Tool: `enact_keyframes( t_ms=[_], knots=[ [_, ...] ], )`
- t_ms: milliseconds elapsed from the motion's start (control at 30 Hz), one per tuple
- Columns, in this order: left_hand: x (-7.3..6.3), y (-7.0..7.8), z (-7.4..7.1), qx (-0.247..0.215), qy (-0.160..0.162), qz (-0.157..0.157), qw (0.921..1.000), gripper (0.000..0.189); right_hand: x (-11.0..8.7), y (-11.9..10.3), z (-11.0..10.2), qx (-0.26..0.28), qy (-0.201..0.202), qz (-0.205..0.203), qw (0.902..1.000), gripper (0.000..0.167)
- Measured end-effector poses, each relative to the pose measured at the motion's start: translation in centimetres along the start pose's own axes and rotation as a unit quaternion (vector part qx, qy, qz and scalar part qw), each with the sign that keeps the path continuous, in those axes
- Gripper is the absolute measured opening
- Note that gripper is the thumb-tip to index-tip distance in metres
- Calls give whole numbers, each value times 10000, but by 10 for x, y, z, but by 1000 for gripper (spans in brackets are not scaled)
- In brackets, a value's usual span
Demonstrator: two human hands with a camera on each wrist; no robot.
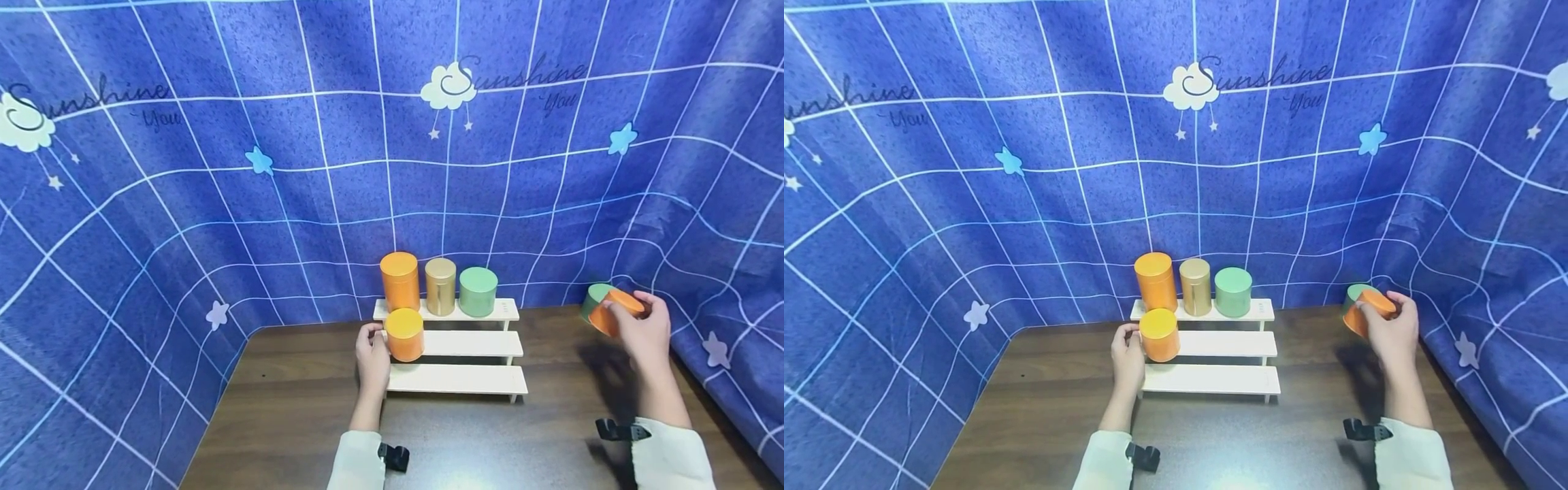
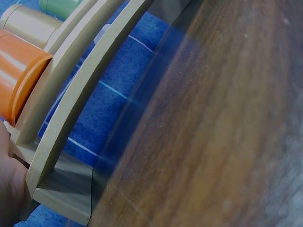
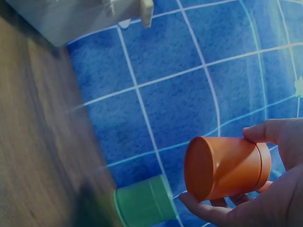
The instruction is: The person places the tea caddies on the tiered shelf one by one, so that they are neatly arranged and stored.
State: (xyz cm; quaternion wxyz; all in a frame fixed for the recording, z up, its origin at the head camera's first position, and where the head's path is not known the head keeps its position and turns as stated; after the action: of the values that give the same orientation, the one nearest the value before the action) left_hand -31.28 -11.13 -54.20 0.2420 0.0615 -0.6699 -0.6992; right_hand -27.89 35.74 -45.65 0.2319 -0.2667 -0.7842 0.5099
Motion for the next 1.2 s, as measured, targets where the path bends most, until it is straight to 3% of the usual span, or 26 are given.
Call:
enact_keyframes(
  t_ms=[500,1200],
  knots=[
    [0,7,2,36,9,157,9999,16,-14,-23,-2,-20,157,-658,9977,58],
    [-1,3,0,63,58,-15,10000,17,-32,-42,5,258,-312,-1003,9941,48]
  ],
)
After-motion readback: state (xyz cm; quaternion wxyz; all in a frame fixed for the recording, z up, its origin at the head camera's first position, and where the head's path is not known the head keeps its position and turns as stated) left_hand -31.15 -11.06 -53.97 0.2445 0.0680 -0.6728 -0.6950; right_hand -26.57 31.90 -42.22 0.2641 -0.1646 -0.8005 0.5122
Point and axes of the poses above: each hand's wrist, its own x-axis towards the middle knuckle, its own z-axis out of the palm, y = z × x, the point moved 1 cm from there along x, towards the middle knuckle, and after that the axes turned 7 degrees about -x, right-handed, at the moved point
